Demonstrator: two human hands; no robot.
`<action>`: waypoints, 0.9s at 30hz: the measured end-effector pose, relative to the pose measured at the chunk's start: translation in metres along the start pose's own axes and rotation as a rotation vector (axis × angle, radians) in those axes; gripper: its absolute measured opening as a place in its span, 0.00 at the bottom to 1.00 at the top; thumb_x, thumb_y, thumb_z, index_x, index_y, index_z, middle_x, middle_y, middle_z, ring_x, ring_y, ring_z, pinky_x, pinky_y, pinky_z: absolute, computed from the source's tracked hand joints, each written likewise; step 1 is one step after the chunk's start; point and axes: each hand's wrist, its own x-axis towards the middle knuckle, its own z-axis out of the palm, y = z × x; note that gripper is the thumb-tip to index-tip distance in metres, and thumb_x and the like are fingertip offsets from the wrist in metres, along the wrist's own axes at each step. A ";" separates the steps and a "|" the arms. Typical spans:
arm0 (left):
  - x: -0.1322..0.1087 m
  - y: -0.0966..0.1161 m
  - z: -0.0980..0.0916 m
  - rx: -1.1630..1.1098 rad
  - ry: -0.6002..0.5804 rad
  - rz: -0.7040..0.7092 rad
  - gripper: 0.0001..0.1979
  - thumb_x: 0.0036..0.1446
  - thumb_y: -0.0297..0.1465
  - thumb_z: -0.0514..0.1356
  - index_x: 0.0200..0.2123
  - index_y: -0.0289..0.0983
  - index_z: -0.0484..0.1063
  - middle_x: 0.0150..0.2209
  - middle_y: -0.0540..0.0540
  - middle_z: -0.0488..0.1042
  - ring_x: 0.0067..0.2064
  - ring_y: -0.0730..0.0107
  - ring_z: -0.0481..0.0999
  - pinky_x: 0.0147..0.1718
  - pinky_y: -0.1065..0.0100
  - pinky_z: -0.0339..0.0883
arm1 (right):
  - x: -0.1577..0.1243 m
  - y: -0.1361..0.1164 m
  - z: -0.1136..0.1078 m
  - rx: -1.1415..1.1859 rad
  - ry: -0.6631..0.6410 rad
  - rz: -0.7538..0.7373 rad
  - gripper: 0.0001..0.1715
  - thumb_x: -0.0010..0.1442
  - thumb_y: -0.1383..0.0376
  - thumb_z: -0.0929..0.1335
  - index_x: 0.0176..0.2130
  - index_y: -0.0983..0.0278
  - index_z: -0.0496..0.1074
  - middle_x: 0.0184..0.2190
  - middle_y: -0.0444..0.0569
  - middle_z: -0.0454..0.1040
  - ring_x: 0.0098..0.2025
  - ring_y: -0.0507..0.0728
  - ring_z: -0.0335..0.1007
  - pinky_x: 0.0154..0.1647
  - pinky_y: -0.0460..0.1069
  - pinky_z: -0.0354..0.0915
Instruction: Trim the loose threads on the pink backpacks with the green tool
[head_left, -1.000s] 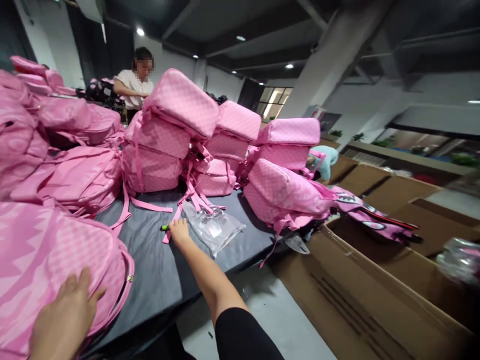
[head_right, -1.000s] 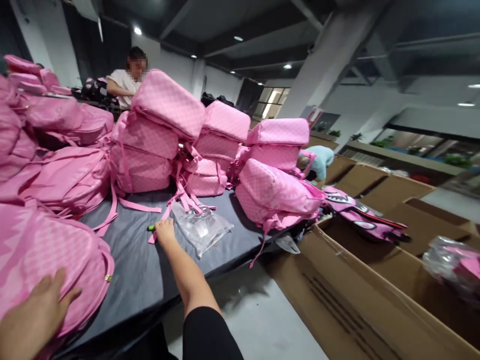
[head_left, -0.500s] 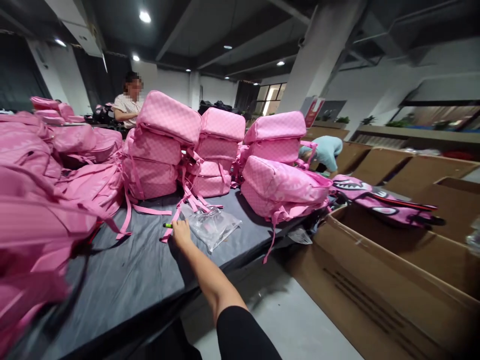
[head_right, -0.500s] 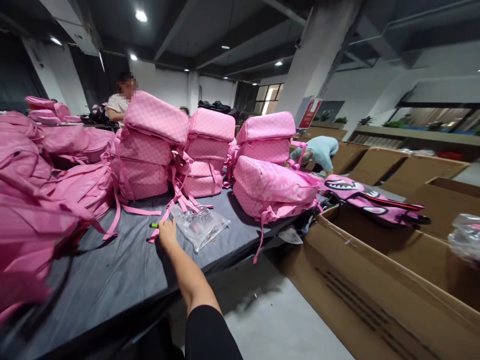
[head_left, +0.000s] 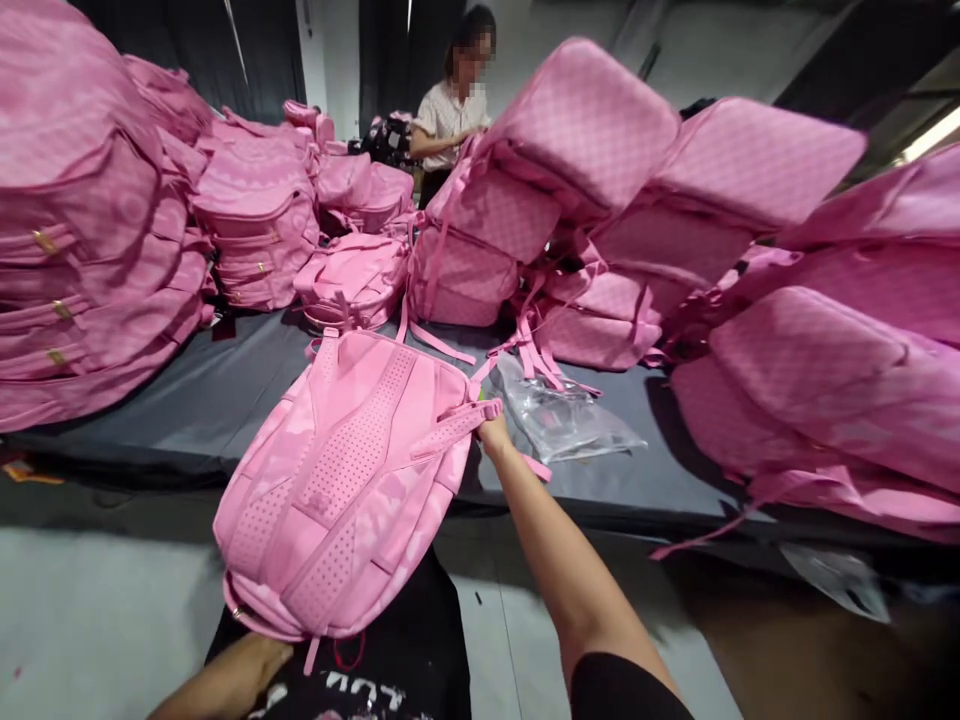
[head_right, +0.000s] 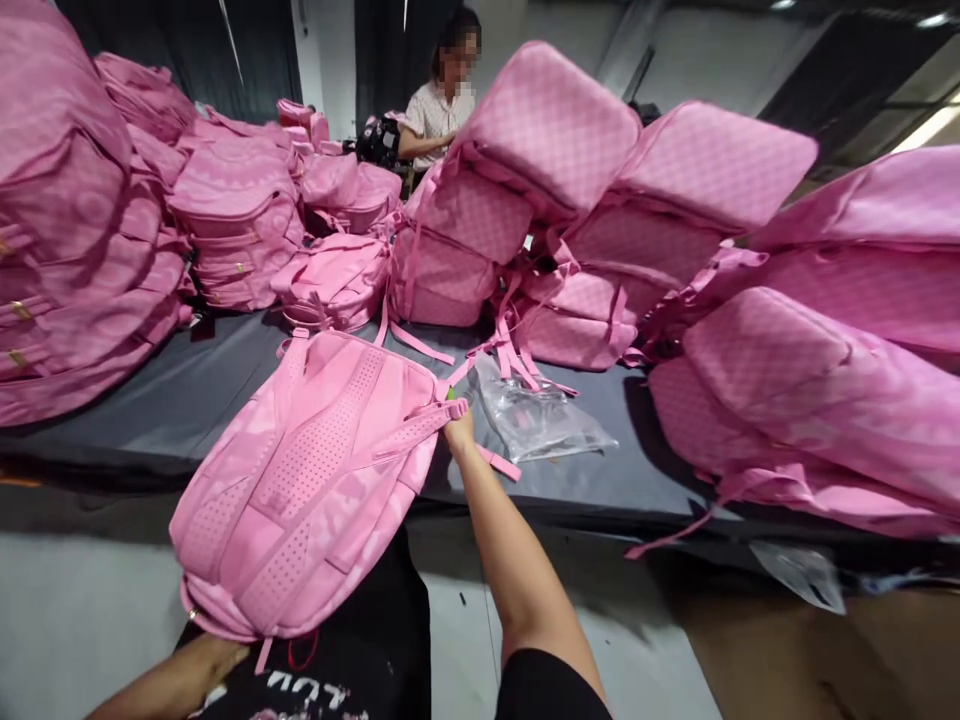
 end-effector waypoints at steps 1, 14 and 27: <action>0.005 -0.005 -0.005 0.001 -0.048 -0.004 0.24 0.59 0.49 0.60 0.52 0.43 0.76 0.57 0.42 0.74 0.59 0.52 0.72 0.61 0.50 0.64 | -0.001 0.002 0.003 0.022 0.006 0.035 0.14 0.68 0.59 0.68 0.47 0.67 0.72 0.40 0.47 0.75 0.35 0.52 0.73 0.35 0.49 0.73; 0.047 0.093 -0.082 0.218 0.204 0.322 0.26 0.67 0.48 0.47 0.47 0.37 0.77 0.48 0.39 0.79 0.51 0.57 0.76 0.54 0.57 0.67 | -0.019 -0.012 0.014 0.286 0.009 0.108 0.13 0.61 0.61 0.71 0.43 0.65 0.68 0.31 0.41 0.71 0.25 0.48 0.66 0.24 0.43 0.65; 0.123 0.128 0.018 0.639 0.580 0.544 0.26 0.66 0.41 0.54 0.64 0.37 0.65 0.71 0.29 0.51 0.72 0.37 0.45 0.65 0.37 0.45 | -0.024 -0.032 0.012 0.432 -0.083 -0.063 0.13 0.47 0.61 0.70 0.33 0.62 0.66 0.25 0.37 0.67 0.26 0.48 0.64 0.27 0.43 0.62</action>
